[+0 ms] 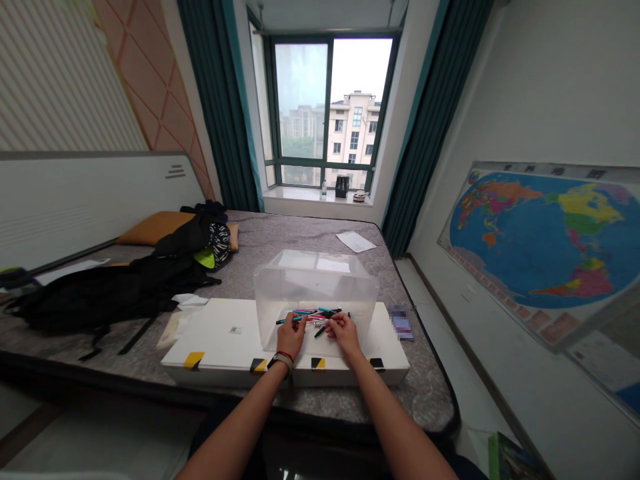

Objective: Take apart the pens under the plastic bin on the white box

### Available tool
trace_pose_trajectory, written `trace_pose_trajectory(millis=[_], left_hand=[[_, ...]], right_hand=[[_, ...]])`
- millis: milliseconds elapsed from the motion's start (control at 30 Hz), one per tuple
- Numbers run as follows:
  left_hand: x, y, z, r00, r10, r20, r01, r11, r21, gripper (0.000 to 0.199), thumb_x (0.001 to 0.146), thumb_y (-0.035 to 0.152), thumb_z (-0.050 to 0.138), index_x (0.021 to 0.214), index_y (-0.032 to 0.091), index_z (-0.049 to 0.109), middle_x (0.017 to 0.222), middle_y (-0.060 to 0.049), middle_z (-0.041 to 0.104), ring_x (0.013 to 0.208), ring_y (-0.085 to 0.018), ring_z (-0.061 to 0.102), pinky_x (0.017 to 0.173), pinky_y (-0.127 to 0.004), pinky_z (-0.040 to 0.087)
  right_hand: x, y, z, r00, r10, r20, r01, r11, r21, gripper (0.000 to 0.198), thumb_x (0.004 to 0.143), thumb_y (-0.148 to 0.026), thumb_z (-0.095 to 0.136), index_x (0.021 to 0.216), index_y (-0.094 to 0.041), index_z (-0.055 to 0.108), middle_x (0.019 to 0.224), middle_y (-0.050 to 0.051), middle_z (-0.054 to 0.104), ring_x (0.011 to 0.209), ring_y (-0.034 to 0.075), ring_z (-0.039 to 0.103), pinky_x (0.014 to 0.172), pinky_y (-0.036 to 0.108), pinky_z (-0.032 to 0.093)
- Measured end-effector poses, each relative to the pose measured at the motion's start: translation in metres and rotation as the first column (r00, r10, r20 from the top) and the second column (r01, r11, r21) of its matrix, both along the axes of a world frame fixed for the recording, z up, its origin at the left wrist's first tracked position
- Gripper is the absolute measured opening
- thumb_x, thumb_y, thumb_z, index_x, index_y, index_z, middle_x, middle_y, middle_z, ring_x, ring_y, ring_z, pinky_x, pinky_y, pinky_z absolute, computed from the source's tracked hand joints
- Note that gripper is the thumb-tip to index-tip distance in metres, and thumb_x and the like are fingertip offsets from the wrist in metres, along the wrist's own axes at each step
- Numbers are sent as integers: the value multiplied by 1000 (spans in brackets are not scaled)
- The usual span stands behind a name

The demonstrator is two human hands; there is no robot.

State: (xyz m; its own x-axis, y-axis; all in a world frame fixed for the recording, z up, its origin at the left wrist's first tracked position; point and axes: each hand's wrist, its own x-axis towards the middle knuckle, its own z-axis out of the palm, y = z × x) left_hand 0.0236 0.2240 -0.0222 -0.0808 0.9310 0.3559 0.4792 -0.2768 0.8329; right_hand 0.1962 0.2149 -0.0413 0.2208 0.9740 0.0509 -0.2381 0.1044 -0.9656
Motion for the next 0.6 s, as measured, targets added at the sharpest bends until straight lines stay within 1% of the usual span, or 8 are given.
trace_pose_trajectory(millis=[167,400,600], left_hand=[[0,2,-4,1000,29,6,-29,1000,10,32,83,53,48,83,21,53,57,2,62,54,-15,61,56,-24,43],[0,4,-7,999,49,17,-49,998,25,31,83,52,50,82,21,53,56,3,61,54,-15,61,56,-24,42],[0,3,-6,998,46,32,-46,999,16,30,83,51,50,83,21,53,57,2,63,55,-15,62,56,-23,42]], right_hand=[[0,1,-3,1000,-16,-9,16,1000,-1,33,68,-40,69,84,-18,49,71,3,67,55,14,62,47,24,51],[0,5,-10,998,-49,26,49,999,16,31,71,-41,65,78,-22,41,57,-3,61,45,11,55,42,20,45],[-1,6,-12,997,-65,39,64,997,41,27,72,-38,63,83,-21,44,63,-2,62,49,11,57,41,19,45]])
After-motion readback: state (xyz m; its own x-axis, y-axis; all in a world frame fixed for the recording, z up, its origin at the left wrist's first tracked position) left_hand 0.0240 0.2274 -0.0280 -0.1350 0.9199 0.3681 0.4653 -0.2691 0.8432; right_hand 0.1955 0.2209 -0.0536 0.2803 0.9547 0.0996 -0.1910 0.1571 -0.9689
